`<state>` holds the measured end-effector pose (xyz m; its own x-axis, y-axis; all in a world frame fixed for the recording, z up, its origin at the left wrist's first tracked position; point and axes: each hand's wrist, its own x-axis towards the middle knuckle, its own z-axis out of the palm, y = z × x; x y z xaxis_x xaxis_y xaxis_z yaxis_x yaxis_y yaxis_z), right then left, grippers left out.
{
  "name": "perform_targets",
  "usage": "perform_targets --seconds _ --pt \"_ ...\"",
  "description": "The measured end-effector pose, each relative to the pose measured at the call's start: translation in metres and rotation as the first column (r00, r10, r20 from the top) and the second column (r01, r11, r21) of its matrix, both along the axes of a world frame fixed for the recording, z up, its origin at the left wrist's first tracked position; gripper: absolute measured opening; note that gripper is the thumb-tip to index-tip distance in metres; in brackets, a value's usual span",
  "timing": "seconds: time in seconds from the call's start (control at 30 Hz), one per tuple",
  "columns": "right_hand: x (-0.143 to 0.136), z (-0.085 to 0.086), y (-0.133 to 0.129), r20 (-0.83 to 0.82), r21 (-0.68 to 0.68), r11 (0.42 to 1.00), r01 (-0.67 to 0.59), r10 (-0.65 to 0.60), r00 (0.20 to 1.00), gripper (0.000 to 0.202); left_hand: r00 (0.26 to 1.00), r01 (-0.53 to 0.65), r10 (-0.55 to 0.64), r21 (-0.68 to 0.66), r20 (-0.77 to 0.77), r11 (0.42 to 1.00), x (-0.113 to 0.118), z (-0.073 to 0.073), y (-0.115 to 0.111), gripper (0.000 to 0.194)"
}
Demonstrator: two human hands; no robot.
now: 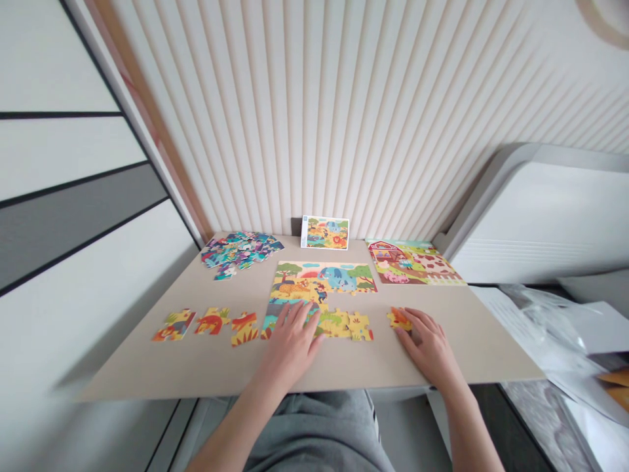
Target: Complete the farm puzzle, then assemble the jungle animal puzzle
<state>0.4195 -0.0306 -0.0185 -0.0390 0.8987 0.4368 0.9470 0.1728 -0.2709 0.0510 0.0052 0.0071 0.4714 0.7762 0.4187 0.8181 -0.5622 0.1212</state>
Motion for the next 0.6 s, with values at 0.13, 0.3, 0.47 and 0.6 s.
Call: perform_targets --seconds 0.13,0.3,0.47,0.6 --pt "-0.009 0.004 -0.001 -0.010 0.001 0.996 -0.088 0.088 0.996 0.043 0.994 -0.104 0.102 0.040 0.044 0.994 -0.045 -0.012 0.000 0.038" --pt "-0.039 0.022 0.007 -0.049 -0.183 0.937 -0.299 0.295 0.954 0.058 0.981 -0.149 0.147 0.001 0.129 0.989 -0.067 -0.028 0.001 0.037" --pt "-0.058 0.031 0.024 -0.125 -0.281 0.883 -0.375 0.354 0.927 0.060 0.977 -0.154 0.157 -0.030 0.146 0.988 -0.064 -0.029 -0.002 0.035" --pt "-0.057 0.028 0.030 -0.140 -0.258 0.896 -0.363 0.337 0.931 0.056 0.975 -0.155 0.157 -0.028 0.154 0.988 -0.064 -0.028 -0.004 0.035"
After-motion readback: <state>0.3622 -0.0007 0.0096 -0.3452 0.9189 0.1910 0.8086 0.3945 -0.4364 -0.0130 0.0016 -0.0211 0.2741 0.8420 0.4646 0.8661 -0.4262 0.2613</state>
